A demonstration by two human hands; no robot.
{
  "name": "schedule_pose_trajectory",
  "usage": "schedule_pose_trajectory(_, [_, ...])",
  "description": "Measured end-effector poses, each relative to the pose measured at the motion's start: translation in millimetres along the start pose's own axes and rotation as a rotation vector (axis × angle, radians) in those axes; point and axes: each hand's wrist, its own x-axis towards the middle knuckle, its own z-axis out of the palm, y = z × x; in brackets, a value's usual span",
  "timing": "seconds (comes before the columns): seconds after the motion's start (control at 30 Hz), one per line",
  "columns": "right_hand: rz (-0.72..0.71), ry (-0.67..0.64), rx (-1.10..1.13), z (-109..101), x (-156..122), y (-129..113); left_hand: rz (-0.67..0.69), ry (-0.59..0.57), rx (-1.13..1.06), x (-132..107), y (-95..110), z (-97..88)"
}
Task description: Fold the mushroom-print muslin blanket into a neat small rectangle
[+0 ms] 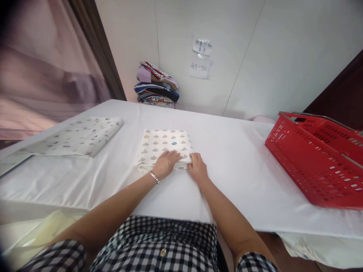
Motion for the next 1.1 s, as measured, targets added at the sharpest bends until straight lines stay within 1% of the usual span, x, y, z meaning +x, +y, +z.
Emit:
schedule_pose_trajectory(0.1, [-0.007, 0.001, -0.009, 0, -1, 1, 0.024, -0.005, -0.022, -11, -7, -2.9])
schedule_pose_trajectory(0.23, [0.005, -0.014, -0.028, -2, -2, 2, -0.036, 0.003, 0.034, -31, -21, -8.3])
schedule_pose_trajectory(0.47, [-0.002, -0.042, -0.081, -3, -4, 1, -0.111, 0.022, 0.127, -72, -47, -35.1])
schedule_pose_trajectory(0.57, [-0.015, -0.040, -0.093, -3, -4, 2, -0.165, 0.025, 0.119, -87, -53, -42.9])
schedule_pose_trajectory(0.63, [-0.025, -0.043, -0.102, -5, -3, 2, -0.191, 0.024, 0.102, -92, -54, -45.9])
schedule_pose_trajectory(0.7, [-0.048, -0.045, -0.124, -7, -2, 0, -0.201, 0.023, 0.088, -92, -51, -49.2])
schedule_pose_trajectory(0.77, [-0.104, -0.035, -0.157, -10, 0, -4, -0.201, 0.033, 0.082, -86, -45, -53.3])
schedule_pose_trajectory(0.83, [-0.192, -0.025, -0.187, -11, 2, -11, -0.191, 0.053, 0.088, -75, -37, -56.3])
schedule_pose_trajectory(0.9, [-0.285, -0.053, -0.196, -10, 4, -16, -0.158, 0.066, 0.098, -61, -29, -55.1])
schedule_pose_trajectory(1.0, [-0.352, -0.150, -0.169, -6, 4, -13, -0.109, 0.034, 0.103, -46, -25, -42.6])
schedule_pose_trajectory(1.1, [-0.323, -0.181, -0.059, -5, 0, 3, -0.110, -0.019, 0.097, -43, -33, -25.3])
